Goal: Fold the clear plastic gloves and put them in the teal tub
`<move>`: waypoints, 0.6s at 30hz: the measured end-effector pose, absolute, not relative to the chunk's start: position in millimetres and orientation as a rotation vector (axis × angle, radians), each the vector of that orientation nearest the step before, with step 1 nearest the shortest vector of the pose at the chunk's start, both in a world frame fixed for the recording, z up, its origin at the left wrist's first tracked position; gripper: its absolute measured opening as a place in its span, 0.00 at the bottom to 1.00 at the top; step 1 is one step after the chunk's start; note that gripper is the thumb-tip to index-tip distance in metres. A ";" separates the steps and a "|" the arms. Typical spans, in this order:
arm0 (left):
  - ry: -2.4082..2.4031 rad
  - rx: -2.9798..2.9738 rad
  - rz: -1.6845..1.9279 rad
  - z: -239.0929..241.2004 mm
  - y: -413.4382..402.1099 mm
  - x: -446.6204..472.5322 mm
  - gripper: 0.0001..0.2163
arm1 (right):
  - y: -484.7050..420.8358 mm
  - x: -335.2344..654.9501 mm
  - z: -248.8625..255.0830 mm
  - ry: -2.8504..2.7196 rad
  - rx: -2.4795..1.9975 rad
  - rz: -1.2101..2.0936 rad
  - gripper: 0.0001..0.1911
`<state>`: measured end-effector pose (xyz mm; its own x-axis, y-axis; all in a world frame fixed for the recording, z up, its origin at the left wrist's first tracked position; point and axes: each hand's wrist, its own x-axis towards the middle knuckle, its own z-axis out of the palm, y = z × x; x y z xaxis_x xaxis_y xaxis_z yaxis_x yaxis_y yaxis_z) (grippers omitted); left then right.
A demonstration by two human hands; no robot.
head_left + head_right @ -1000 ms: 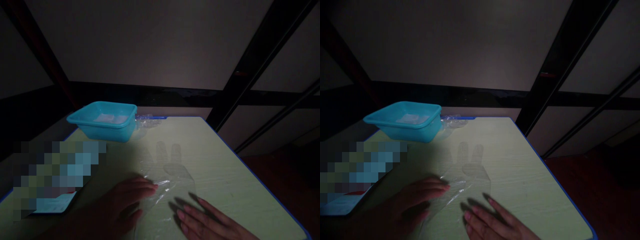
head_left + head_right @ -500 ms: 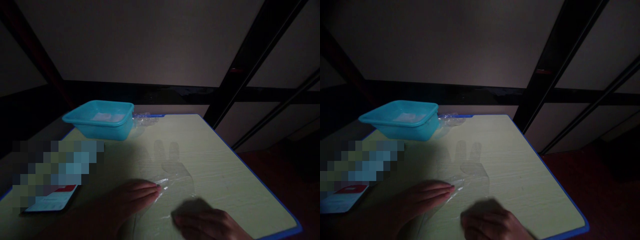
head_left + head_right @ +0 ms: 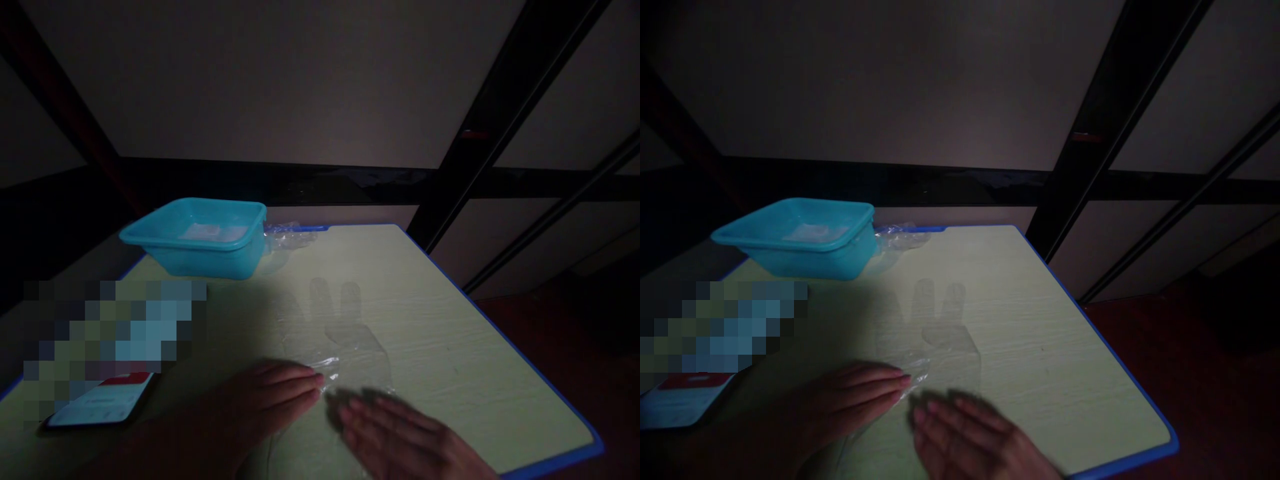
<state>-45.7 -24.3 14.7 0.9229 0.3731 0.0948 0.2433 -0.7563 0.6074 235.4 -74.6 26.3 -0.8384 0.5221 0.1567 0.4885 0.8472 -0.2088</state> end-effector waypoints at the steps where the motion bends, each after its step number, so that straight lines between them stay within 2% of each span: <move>1: 0.421 2.467 0.290 12.5 -24.0 -46.0 0.40 | -69.2 240.3 30.1 -2.786 -0.864 0.258 0.31; 3: 0.403 2.474 0.286 7.1 -23.1 -46.7 0.40 | -56.2 251.2 33.4 -2.754 -0.975 0.259 0.40; 11: 0.378 2.523 0.209 1.5 -20.7 -47.7 0.40 | -32.4 269.4 9.1 -2.815 -1.136 0.235 0.42; 18: 0.385 2.580 0.218 1.3 -21.6 -47.7 0.35 | -33.6 265.5 13.3 -2.841 -1.129 0.156 0.44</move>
